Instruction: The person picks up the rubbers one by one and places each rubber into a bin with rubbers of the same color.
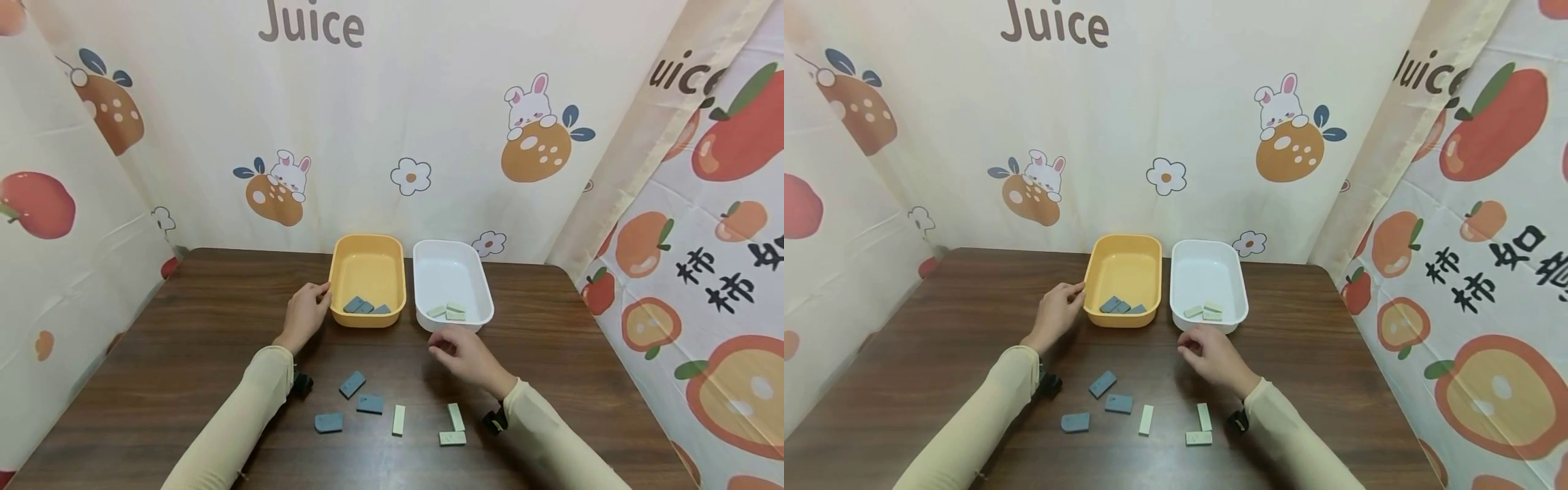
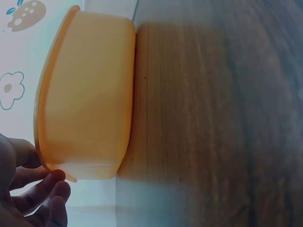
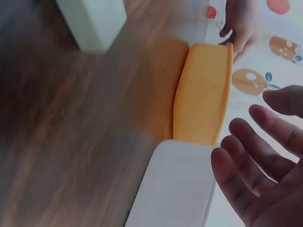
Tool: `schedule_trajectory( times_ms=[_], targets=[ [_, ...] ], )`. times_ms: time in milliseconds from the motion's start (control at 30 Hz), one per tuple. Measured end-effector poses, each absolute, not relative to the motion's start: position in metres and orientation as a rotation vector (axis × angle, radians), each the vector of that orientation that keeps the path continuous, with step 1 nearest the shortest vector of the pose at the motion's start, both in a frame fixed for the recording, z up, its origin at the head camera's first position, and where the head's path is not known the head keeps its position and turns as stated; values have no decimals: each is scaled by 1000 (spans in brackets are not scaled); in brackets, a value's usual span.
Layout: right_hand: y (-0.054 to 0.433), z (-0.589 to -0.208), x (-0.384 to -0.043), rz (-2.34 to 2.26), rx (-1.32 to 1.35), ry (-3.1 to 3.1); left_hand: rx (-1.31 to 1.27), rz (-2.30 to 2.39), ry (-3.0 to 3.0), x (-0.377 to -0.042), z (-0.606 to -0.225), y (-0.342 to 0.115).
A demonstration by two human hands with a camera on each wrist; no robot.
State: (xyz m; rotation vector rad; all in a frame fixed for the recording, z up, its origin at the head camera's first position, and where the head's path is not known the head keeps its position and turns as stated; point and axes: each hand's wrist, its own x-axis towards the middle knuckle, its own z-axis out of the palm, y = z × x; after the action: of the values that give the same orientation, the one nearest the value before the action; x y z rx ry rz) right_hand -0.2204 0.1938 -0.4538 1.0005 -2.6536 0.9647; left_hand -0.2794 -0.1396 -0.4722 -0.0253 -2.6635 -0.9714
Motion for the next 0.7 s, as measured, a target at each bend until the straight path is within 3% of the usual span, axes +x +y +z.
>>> schedule_trajectory(
  times_ms=[700],
  targets=[
    [166, -462, -193, 726, 1453, -2906, -10, -998, -2647, -279, -475, -139]
  ],
)
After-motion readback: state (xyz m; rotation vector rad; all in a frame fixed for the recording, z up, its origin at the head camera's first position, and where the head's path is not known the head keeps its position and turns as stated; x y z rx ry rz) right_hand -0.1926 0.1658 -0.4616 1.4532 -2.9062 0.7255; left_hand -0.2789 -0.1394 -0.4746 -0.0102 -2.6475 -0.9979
